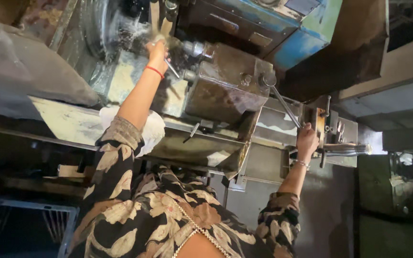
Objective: The person repeatedly picks up metal rods from a blue bin, inserts them into a grinding machine, and operates the machine to grind the rods. After each grinding cycle, the person removes the rod and places it into a green bin. The process is repeated for multiple rods throughout the clip.
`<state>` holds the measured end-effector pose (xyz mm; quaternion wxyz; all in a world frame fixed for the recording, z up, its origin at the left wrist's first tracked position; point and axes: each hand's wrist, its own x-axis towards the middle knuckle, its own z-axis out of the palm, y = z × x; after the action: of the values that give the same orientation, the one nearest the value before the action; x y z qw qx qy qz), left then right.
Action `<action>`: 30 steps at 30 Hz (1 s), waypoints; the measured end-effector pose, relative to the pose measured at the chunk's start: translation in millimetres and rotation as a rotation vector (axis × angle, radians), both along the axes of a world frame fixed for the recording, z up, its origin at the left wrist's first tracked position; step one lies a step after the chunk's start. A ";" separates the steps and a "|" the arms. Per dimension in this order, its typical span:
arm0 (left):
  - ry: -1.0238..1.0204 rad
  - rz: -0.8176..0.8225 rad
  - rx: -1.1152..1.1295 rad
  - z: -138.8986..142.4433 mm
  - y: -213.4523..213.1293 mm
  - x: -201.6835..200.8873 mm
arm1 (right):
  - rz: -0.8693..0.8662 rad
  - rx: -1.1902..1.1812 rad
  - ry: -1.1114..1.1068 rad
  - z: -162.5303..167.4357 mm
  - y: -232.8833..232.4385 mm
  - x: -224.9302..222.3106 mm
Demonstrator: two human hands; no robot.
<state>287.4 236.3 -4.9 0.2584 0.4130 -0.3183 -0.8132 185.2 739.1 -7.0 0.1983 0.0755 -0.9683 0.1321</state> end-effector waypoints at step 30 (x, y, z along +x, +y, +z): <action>-0.034 -0.009 -0.015 -25.1 -31.0 -14.6 | -0.244 -0.026 0.046 -18.6 -13.8 -19.0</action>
<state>272.8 205.3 -30.0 0.2523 0.4235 -0.3307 -0.8047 166.3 725.3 -25.6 0.2358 -0.0424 -0.9637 0.1178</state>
